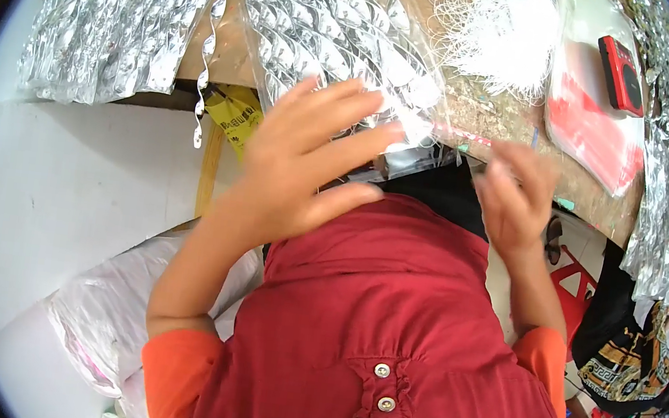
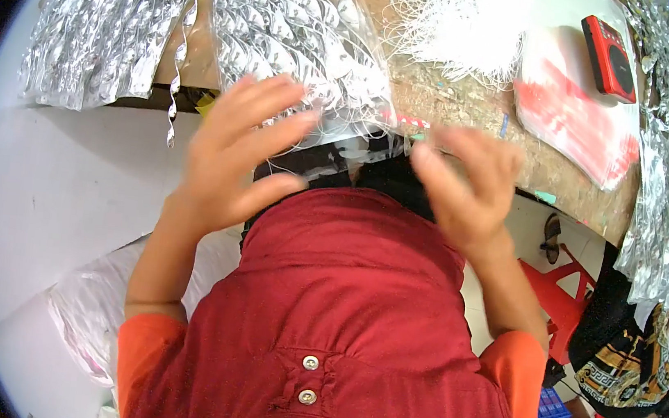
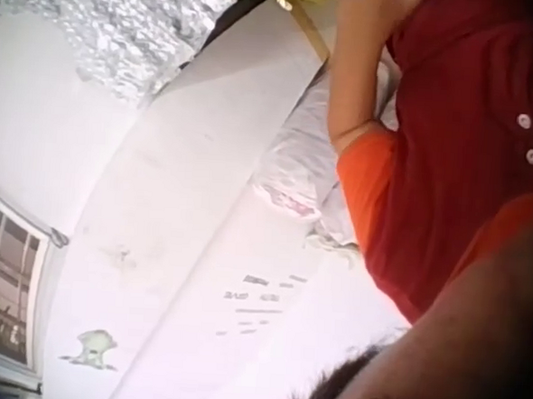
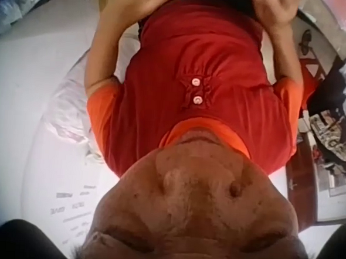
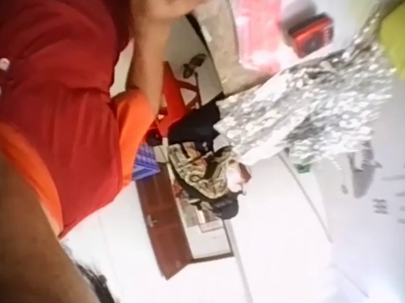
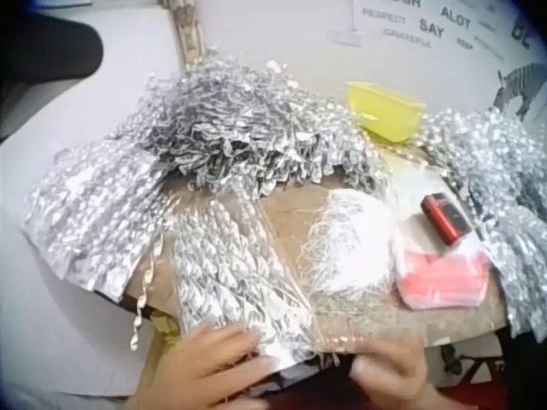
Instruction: Assembling and packaging tinsel decorations into plastic bags at a workstation.
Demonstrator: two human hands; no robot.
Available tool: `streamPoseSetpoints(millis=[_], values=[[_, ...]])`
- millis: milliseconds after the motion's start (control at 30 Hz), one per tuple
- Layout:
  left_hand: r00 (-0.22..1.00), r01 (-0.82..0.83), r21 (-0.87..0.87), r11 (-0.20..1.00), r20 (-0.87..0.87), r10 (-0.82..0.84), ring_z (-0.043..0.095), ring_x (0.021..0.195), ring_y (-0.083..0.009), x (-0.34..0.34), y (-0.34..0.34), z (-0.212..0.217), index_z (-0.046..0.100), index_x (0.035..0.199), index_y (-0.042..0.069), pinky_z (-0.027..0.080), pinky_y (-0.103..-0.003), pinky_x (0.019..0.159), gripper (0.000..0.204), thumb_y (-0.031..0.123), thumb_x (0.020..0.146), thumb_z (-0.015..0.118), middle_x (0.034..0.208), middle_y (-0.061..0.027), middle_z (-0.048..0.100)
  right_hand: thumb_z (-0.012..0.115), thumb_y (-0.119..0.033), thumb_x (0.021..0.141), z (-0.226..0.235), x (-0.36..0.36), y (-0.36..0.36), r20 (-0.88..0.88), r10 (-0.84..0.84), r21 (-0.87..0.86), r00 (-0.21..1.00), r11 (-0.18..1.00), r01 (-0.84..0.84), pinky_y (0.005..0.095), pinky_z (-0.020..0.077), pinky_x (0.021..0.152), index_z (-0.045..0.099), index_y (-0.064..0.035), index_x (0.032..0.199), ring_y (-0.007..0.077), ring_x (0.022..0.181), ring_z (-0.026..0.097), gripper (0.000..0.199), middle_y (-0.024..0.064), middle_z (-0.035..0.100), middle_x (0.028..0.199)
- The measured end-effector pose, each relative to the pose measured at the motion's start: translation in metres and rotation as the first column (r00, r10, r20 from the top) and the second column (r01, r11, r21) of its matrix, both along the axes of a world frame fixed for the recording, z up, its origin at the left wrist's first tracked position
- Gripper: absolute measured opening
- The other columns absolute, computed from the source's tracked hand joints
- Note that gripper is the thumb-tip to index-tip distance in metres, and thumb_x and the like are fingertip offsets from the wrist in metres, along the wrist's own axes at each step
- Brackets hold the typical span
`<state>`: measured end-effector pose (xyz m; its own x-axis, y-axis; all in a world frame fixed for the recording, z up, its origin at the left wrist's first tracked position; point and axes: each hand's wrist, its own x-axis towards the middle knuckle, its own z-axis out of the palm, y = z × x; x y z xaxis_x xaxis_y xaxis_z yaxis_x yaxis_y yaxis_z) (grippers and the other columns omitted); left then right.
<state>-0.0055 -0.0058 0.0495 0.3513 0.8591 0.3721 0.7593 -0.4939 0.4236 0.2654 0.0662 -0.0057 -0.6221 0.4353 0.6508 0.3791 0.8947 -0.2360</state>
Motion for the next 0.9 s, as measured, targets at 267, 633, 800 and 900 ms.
streamPoseSetpoints(millis=[267, 633, 800, 900], values=[[0.867, -0.308, 0.169, 0.936, -0.355, 0.349, 0.041, 0.125, -0.0318, -0.055, -0.054, -0.071, 0.056, 0.122, 0.026, 0.034, -0.048, 0.101, 0.054, 0.008, 0.072, 0.069, 0.137, -0.0102, 0.043, 0.068, -0.005, 0.073, 0.003, -0.033, 0.063, 0.297, 0.108, 0.135, 0.949, 0.979, -0.154, 0.0389, 0.0392, 0.090, 0.055, -0.0231, 0.123, 0.0283, 0.117, 0.049, 0.055, 0.0095, 0.049, 0.132], [0.966, -0.215, 0.261, 0.941, -0.083, 0.243, 0.047, 0.122, -0.0299, -0.061, -0.028, -0.095, 0.063, 0.115, 0.027, 0.039, -0.044, 0.099, 0.051, 0.011, 0.067, 0.072, 0.132, -0.0060, 0.050, 0.071, -0.015, 0.067, 0.005, -0.046, 0.061, 0.410, 0.297, -0.109, 0.862, 0.955, -0.277, 0.0442, 0.0336, 0.100, 0.047, -0.0237, 0.131, 0.0321, 0.127, 0.041, 0.069, 0.0111, 0.041, 0.141], [0.991, -0.128, 0.208, 0.970, -0.001, 0.131, 0.046, 0.122, -0.0308, -0.084, -0.033, -0.094, 0.063, 0.115, 0.026, 0.039, -0.045, 0.101, 0.053, 0.010, 0.066, 0.072, 0.134, -0.0075, 0.048, 0.072, -0.020, 0.067, -0.005, -0.058, 0.050, 0.380, 0.322, -0.084, 0.867, 0.945, -0.315, 0.0450, 0.0304, 0.103, 0.050, -0.0253, 0.129, 0.0324, 0.128, 0.040, 0.067, 0.0121, 0.039, 0.142], [0.996, -0.085, 0.215, 0.973, -0.014, 0.090, 0.048, 0.120, -0.0308, -0.089, -0.034, -0.089, 0.063, 0.115, 0.025, 0.040, -0.044, 0.099, 0.048, 0.010, 0.069, 0.070, 0.132, -0.0075, 0.049, 0.071, -0.021, 0.071, -0.008, -0.073, 0.044, 0.293, 0.310, 0.023, 0.904, 0.943, -0.331, 0.0429, 0.0301, 0.103, 0.055, -0.0265, 0.123, 0.0295, 0.127, 0.042, 0.055, 0.0087, 0.043, 0.139]])
